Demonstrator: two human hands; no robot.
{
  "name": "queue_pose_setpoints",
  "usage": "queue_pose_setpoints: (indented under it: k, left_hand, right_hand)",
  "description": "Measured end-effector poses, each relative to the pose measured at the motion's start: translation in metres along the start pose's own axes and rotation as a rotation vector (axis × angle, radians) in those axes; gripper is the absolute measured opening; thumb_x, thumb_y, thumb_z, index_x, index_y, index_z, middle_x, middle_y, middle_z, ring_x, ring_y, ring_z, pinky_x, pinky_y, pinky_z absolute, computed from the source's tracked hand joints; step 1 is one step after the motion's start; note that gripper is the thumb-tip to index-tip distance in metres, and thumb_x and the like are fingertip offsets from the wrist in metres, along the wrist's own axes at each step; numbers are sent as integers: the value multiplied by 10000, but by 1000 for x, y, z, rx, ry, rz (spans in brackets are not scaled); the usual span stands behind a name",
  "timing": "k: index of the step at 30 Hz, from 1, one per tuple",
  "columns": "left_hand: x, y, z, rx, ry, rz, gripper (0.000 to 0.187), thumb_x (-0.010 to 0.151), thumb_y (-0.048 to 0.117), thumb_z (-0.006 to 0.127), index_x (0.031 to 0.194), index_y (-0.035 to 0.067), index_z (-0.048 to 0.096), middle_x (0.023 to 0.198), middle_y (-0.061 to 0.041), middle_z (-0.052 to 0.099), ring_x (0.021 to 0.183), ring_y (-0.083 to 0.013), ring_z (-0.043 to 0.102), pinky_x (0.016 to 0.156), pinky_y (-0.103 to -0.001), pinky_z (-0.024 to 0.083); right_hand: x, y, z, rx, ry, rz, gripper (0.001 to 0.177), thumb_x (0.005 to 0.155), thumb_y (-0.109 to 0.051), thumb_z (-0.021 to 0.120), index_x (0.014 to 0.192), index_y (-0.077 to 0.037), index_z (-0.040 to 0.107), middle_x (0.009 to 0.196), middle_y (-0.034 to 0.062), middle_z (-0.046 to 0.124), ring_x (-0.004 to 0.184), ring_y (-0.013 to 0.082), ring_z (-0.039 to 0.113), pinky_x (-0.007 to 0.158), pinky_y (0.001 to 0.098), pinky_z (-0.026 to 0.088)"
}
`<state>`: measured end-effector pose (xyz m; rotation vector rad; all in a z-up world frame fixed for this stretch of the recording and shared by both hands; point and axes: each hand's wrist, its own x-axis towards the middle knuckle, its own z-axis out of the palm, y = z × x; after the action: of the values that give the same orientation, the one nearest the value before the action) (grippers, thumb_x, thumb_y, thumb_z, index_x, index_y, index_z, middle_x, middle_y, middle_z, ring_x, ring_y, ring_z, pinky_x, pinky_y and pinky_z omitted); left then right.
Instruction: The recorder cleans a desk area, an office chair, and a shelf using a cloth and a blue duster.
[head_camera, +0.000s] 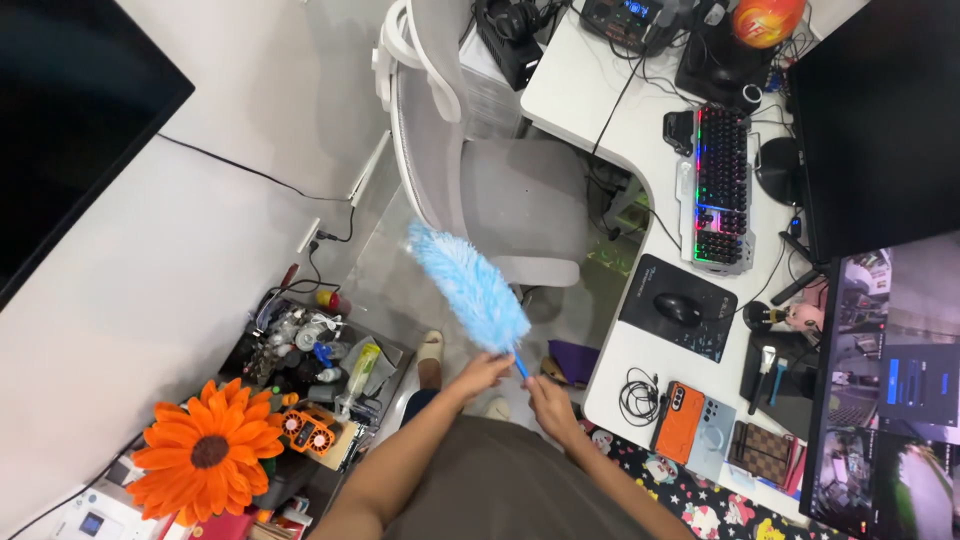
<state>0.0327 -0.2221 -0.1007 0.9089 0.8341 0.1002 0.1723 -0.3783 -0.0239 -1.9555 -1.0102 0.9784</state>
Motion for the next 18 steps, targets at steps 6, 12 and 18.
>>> queue_pose_setpoints:
  k: [6,12,18]
  left_hand:
    - [-21,117,-52,110,378,397,574,849,125,718,1399,78,561,1181,-76,697,968,-174,660,811,-372,535]
    - [-24,247,-96,193,782,793,611,872,134,760,1428,51,520,1403,-124,587,1051,-194,629,925,-340,523]
    - [-51,372,-92,488,903,1197,663,922,257,807,1462,30,497,1437,-206,564,1302,-335,576,1088,-422,476]
  right_hand:
    - [-4,-52,-10,277,89,75,428,1064,-397,465,1023,-36,691,557,27,549,410,110,481,382,292,357]
    - [92,-115,0,698,84,223,397,1044,-415,447,1143,-91,655,598,6,484,380,107,389,335,311,338]
    - [210,-146,58,651,-33,121,411,1066,-421,463,1122,-62,656,600,20,490,407,115,431,360,314,391]
